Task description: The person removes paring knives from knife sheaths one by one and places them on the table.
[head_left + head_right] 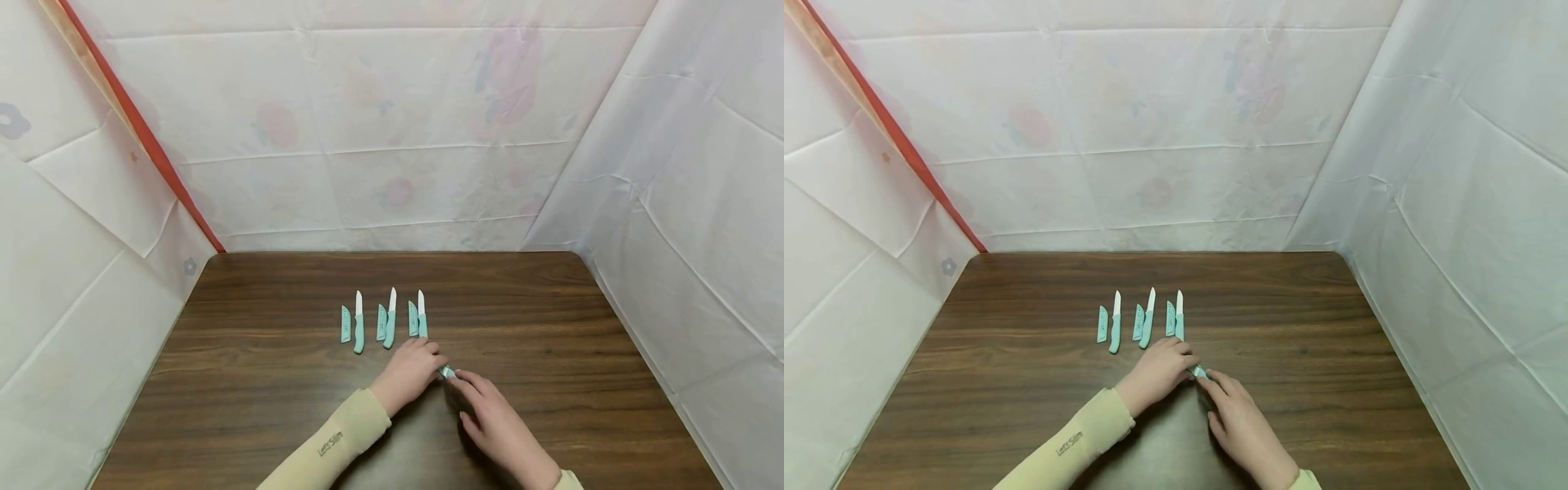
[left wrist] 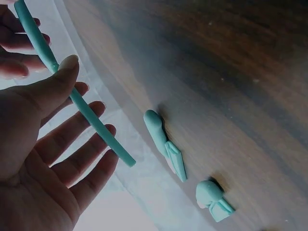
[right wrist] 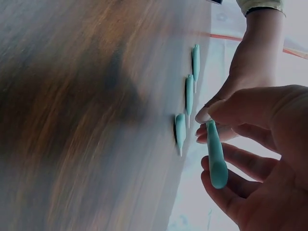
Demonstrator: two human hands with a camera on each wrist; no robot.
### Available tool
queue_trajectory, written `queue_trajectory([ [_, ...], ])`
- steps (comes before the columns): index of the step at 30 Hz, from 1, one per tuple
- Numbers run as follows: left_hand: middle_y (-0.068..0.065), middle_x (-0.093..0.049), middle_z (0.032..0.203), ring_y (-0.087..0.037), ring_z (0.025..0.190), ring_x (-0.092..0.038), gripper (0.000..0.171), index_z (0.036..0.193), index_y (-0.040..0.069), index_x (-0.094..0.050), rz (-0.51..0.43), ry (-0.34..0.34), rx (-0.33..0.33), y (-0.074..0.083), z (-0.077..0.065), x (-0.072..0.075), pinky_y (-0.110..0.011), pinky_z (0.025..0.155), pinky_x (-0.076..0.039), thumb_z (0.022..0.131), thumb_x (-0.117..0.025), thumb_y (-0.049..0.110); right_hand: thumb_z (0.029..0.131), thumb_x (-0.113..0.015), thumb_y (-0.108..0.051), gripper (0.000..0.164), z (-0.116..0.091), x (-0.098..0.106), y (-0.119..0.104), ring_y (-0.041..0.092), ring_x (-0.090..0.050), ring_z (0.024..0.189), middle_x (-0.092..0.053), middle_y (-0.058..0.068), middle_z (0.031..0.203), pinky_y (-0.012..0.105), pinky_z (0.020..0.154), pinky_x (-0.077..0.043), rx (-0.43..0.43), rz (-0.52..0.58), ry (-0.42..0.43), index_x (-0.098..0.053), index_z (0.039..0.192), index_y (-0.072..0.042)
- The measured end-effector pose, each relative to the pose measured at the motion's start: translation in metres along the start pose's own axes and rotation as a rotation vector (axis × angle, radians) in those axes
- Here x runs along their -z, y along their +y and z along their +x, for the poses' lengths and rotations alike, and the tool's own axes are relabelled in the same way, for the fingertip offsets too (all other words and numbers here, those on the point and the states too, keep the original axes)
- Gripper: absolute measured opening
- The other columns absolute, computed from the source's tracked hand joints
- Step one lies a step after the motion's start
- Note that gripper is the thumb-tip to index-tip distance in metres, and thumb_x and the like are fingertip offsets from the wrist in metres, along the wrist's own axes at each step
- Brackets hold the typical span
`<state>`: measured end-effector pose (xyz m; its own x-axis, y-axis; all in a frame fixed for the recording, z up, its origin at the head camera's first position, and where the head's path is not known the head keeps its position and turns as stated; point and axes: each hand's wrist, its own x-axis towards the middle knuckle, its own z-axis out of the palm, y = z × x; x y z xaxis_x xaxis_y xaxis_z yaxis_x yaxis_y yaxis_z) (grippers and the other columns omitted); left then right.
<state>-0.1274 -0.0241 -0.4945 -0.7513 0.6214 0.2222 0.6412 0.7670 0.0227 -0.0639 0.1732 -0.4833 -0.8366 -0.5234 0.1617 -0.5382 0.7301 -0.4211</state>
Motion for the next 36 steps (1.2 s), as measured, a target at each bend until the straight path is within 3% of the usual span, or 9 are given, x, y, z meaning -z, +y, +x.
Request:
queue_trajectory([
  [6,0.008,-0.060,0.091,-0.014,0.088,-0.053,0.014,0.099,0.026,-0.073,-0.018,0.020,0.027,-0.001,-0.008,0.000,-0.033,0.087,-0.046,0.085,-0.073,0.032,0.080,-0.076,-0.009,0.057,0.003,-0.001,-0.002,0.016,-0.052,0.114,-0.053,0.000,0.128,0.039,0.092,-0.048,-0.021,-0.010,0.023,-0.056,0.132,-0.013],
  [12,0.007,-0.062,0.092,-0.014,0.086,-0.053,0.018,0.100,0.025,-0.074,-0.040,0.056,0.049,-0.002,-0.015,-0.003,-0.031,0.079,-0.045,0.084,-0.074,0.034,0.078,-0.077,-0.009,0.057,0.006,-0.004,-0.002,0.018,-0.053,0.112,-0.054,0.001,0.125,0.040,0.091,-0.048,0.004,-0.013,0.043,-0.057,0.131,-0.012],
  [19,0.005,-0.064,0.097,-0.015,0.089,-0.054,0.021,0.102,0.022,-0.074,-0.059,0.078,0.089,-0.002,-0.022,-0.001,-0.031,0.079,-0.044,0.085,-0.073,0.035,0.078,-0.077,-0.010,0.056,0.010,-0.006,-0.005,0.021,-0.052,0.113,-0.055,0.003,0.124,0.043,0.093,-0.047,0.013,-0.016,0.058,-0.058,0.130,-0.010],
  [27,0.004,-0.063,0.097,-0.016,0.092,-0.055,0.023,0.102,0.019,-0.075,-0.081,0.148,0.140,-0.002,-0.027,0.001,-0.035,0.082,-0.046,0.085,-0.073,0.033,0.078,-0.076,-0.010,0.052,0.018,-0.009,-0.010,0.027,-0.050,0.117,-0.055,0.007,0.125,0.049,0.098,-0.040,0.020,-0.035,0.104,-0.059,0.128,-0.008],
  [36,0.003,-0.058,0.094,-0.017,0.086,-0.051,0.023,0.102,0.016,-0.075,-0.171,0.224,0.195,-0.003,-0.030,0.002,-0.032,0.075,-0.043,0.083,-0.076,0.030,0.078,-0.076,-0.010,0.052,0.026,-0.009,-0.013,0.028,-0.048,0.118,-0.054,0.008,0.125,0.050,0.100,-0.038,0.062,-0.071,0.153,-0.059,0.128,-0.008],
])
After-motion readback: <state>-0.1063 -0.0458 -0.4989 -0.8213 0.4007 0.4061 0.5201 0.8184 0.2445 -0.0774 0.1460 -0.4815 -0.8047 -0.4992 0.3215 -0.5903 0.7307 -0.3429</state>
